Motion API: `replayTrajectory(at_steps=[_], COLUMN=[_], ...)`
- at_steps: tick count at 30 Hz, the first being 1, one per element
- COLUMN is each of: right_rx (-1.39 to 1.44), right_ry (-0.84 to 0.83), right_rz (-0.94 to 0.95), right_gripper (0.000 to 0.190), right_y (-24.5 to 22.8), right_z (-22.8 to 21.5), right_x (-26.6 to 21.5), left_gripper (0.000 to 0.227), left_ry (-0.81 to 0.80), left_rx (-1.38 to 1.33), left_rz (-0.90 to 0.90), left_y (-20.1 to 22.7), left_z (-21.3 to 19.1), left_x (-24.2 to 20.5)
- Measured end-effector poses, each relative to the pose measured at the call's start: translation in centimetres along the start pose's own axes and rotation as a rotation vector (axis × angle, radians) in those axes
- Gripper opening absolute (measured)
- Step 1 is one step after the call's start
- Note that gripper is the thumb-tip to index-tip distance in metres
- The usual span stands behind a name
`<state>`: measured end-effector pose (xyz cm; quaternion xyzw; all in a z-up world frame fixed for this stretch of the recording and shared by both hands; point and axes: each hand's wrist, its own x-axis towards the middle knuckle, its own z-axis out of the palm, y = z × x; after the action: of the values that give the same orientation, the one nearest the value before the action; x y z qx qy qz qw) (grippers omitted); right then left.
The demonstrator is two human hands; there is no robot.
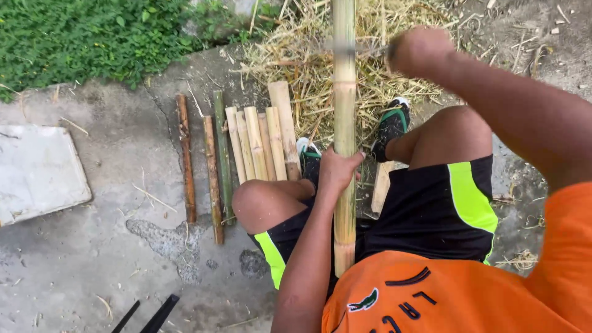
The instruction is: Using a knife to strip the outer bark or nodes from a length of bamboo.
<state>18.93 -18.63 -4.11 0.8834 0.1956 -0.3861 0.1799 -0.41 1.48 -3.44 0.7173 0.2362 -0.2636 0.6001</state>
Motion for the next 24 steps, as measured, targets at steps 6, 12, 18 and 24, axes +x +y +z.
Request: replayTrajectory(at_steps=[6, 12, 18, 24], right_rx=[0.178, 0.327, 0.426, 0.199], right_ry=[0.005, 0.100, 0.190, 0.006], right_rz=[0.020, 0.226, 0.240, 0.099], right_gripper=[0.034, 0.044, 0.037, 0.035], right_y=[-2.0, 1.2, 2.3, 1.6], right_z=[-2.9, -2.3, -0.9, -0.6], right_x=[-3.7, -1.6, 0.2, 0.2], left_gripper=[0.040, 0.039, 0.035, 0.036], left_ry=[0.005, 0.018, -0.020, 0.001], left_rx=[0.020, 0.012, -0.038, -0.034], left_rz=[-0.070, -0.115, -0.064, -0.045], left_y=[0.1, 0.5, -0.5, -0.1], left_z=[-0.1, 0.1, 0.0, 0.0], left_x=[0.4, 0.2, 0.4, 0.1])
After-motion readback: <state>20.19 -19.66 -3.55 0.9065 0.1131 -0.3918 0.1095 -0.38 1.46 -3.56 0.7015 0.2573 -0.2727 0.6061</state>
